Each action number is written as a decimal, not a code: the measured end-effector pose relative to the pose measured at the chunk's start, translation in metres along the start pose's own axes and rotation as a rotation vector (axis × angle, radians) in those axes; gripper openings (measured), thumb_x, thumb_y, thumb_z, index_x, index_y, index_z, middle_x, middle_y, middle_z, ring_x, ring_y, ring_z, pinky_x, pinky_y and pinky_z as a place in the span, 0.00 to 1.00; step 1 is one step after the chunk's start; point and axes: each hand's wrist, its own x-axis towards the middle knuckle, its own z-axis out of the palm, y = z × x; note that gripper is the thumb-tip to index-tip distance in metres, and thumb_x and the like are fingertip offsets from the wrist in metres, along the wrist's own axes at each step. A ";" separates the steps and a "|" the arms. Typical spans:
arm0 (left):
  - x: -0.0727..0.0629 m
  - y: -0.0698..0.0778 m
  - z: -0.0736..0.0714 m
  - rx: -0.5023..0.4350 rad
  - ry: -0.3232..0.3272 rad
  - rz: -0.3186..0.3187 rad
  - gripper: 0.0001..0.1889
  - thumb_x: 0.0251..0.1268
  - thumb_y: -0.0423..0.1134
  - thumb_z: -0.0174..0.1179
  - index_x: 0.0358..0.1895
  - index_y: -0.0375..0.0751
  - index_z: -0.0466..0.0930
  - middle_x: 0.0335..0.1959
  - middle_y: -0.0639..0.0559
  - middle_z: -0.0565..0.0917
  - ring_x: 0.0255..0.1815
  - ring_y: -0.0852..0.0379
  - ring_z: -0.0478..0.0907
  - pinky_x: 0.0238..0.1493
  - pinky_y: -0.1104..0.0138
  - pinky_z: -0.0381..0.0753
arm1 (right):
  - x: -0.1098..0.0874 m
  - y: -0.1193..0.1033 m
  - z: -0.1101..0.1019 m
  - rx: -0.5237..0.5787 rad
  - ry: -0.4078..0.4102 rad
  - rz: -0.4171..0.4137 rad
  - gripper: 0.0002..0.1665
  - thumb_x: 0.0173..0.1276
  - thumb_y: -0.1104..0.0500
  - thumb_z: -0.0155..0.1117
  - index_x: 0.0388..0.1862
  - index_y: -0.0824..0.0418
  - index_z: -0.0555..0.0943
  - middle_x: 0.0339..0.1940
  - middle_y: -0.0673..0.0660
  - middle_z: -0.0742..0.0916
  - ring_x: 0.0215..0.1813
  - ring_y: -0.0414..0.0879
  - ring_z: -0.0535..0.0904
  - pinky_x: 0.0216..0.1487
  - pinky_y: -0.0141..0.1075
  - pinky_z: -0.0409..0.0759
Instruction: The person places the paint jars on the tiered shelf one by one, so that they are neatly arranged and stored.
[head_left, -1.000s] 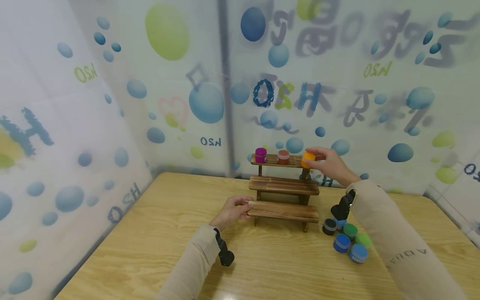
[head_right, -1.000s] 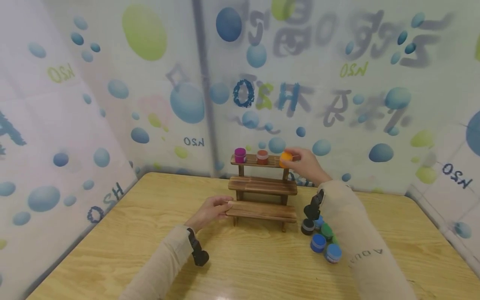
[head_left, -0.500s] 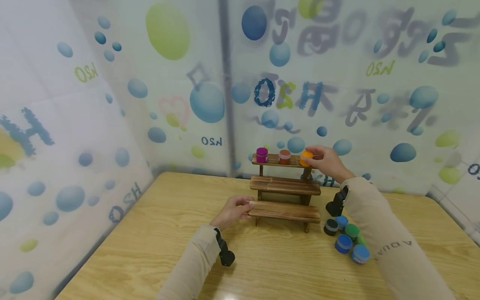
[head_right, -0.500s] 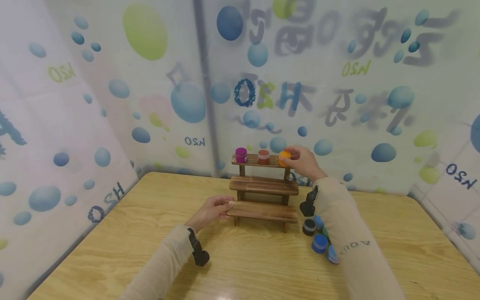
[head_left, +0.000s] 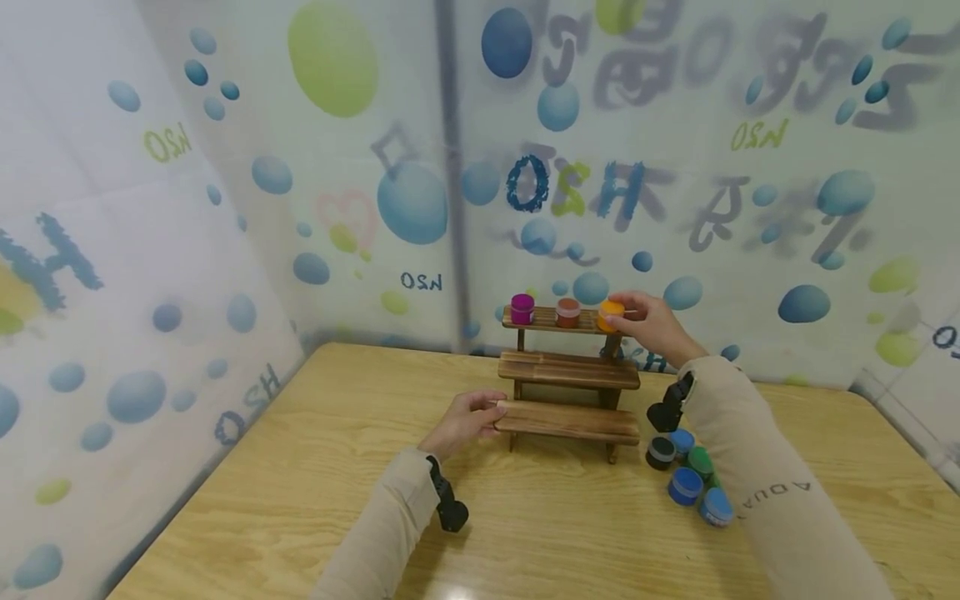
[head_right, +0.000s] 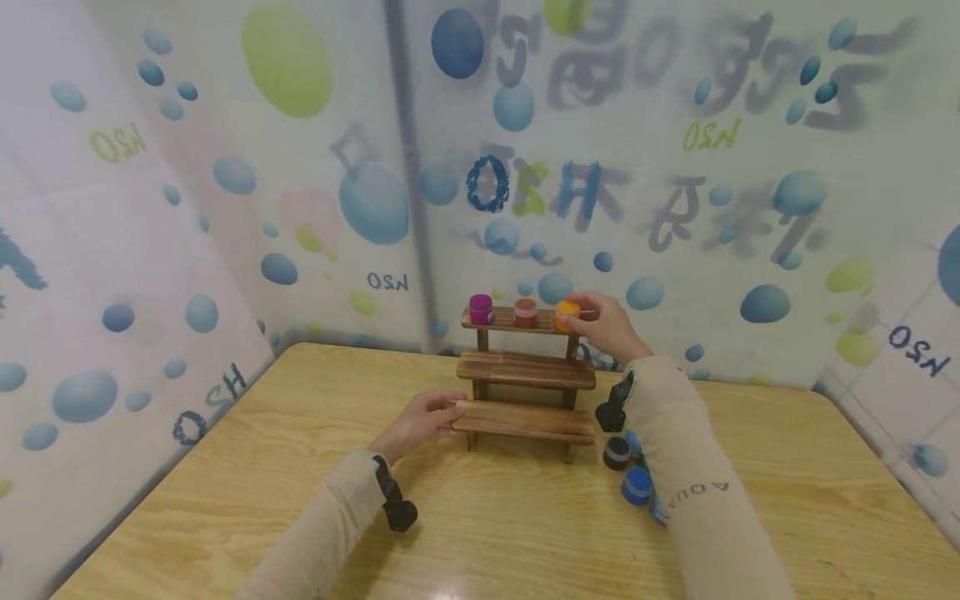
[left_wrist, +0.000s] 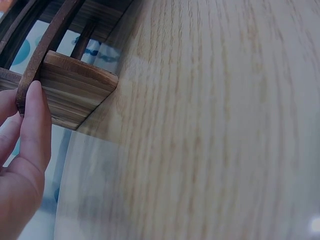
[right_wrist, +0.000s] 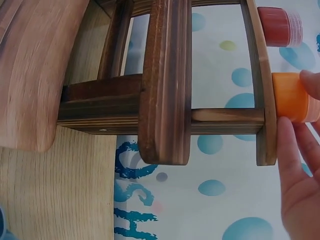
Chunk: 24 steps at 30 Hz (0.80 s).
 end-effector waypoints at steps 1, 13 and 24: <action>0.000 0.000 0.000 0.000 0.000 0.000 0.17 0.62 0.35 0.55 0.53 0.32 0.72 0.35 0.46 0.74 0.31 0.58 0.75 0.38 0.61 0.80 | 0.000 0.000 0.000 0.003 0.001 0.001 0.28 0.65 0.56 0.55 0.60 0.67 0.65 0.54 0.67 0.72 0.54 0.60 0.69 0.51 0.49 0.72; -0.001 0.000 0.000 -0.009 0.008 -0.006 0.16 0.62 0.34 0.54 0.53 0.32 0.71 0.35 0.46 0.74 0.31 0.59 0.74 0.37 0.63 0.80 | -0.001 0.003 0.006 0.028 0.032 -0.003 0.28 0.65 0.55 0.55 0.60 0.67 0.64 0.52 0.67 0.73 0.53 0.60 0.69 0.52 0.50 0.72; -0.001 -0.001 0.000 -0.012 0.004 0.010 0.17 0.62 0.34 0.54 0.53 0.31 0.71 0.35 0.46 0.74 0.31 0.58 0.74 0.37 0.63 0.80 | -0.004 0.004 0.003 0.023 0.031 -0.026 0.32 0.64 0.56 0.57 0.63 0.66 0.62 0.53 0.69 0.74 0.53 0.60 0.70 0.51 0.51 0.72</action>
